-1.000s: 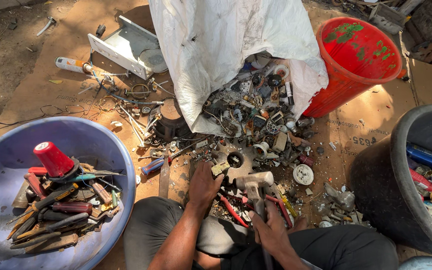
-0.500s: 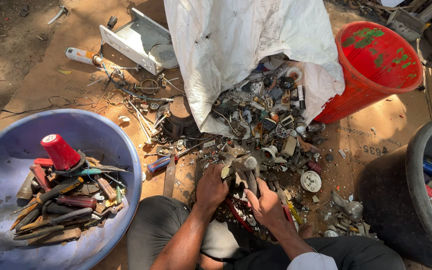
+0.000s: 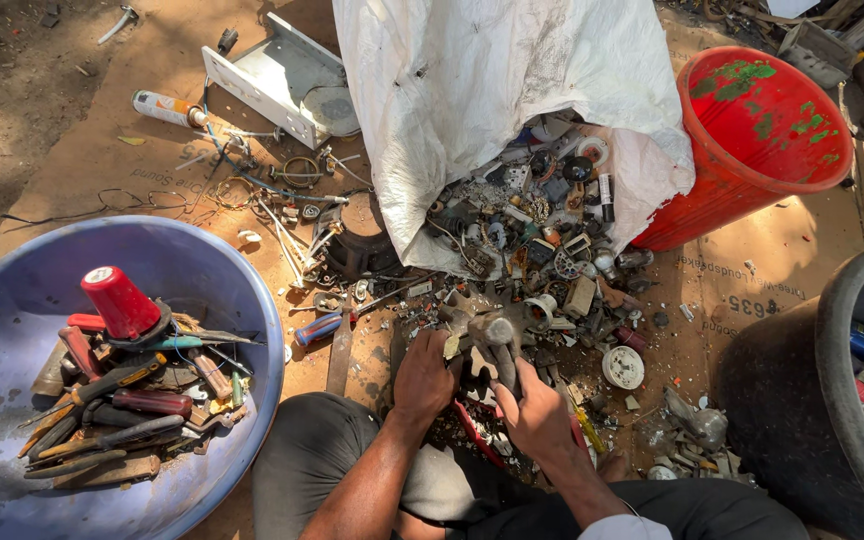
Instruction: The person sits on the ground and uses a hammer and pliers to break apart a small electronic component. They repeatedly strike the component with the hammer and use pliers to pull off pieces, working over a metal gear used as a makeshift anvil.
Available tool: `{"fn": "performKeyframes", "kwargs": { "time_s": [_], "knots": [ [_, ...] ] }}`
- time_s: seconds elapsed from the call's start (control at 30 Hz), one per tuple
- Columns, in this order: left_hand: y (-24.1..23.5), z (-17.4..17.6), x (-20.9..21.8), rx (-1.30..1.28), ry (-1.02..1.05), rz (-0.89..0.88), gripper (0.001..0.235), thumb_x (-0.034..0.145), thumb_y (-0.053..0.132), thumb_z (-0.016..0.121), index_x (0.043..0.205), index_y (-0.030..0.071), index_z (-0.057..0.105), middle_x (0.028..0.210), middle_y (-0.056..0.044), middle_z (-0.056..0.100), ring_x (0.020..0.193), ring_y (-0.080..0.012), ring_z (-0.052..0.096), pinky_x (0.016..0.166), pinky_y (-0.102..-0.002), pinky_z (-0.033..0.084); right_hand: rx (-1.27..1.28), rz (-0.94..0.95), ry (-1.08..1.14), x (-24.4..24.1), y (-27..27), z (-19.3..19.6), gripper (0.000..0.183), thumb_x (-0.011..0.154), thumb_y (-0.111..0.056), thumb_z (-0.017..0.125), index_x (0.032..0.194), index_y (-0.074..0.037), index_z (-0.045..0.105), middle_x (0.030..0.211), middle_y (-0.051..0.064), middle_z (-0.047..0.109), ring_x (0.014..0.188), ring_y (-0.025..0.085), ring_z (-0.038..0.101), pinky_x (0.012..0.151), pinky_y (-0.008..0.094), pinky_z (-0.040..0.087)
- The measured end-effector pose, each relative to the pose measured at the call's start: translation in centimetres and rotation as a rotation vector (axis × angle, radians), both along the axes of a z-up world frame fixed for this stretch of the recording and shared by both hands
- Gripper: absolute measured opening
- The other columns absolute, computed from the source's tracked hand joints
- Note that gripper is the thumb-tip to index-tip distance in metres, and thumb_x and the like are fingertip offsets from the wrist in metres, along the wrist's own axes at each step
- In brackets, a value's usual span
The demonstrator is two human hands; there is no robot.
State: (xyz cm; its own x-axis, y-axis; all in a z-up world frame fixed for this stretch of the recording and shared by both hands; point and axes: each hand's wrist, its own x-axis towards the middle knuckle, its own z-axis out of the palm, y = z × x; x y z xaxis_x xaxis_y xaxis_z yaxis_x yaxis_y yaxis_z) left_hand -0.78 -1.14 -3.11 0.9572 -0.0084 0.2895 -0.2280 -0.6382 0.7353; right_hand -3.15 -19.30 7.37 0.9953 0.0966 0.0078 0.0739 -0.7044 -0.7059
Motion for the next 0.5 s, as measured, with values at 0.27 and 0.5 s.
{"fn": "performKeyframes", "kwargs": {
  "time_s": [0.27, 0.5],
  "knots": [
    [-0.2, -0.9, 0.3, 0.016, 0.036, 0.002, 0.054, 0.083, 0.014, 0.077, 0.124, 0.003, 0.045, 0.108, -0.02, 0.054, 0.097, -0.0358, 0.061, 0.085, -0.047, 0.054, 0.329, 0.05, -0.36, -2.7, -2.5, 1.9, 0.022, 0.1, -0.019, 0.058, 0.104, 0.001, 0.062, 0.062, 0.005, 0.064, 0.047, 0.01, 0.066, 0.045, 0.028, 0.051],
    [-0.5, 0.1, 0.2, 0.021, 0.046, 0.012, 0.041, 0.098, 0.021, 0.072, 0.126, 0.005, 0.047, 0.107, -0.019, 0.054, 0.096, -0.0356, 0.061, 0.084, -0.047, 0.054, -0.069, -0.029, 0.231, 0.6, -0.2, -0.8, 0.033, 0.093, -0.017, 0.063, 0.12, 0.001, 0.057, 0.065, 0.013, 0.073, 0.057, 0.024, 0.071, 0.052, 0.037, 0.054]
  ]
}}
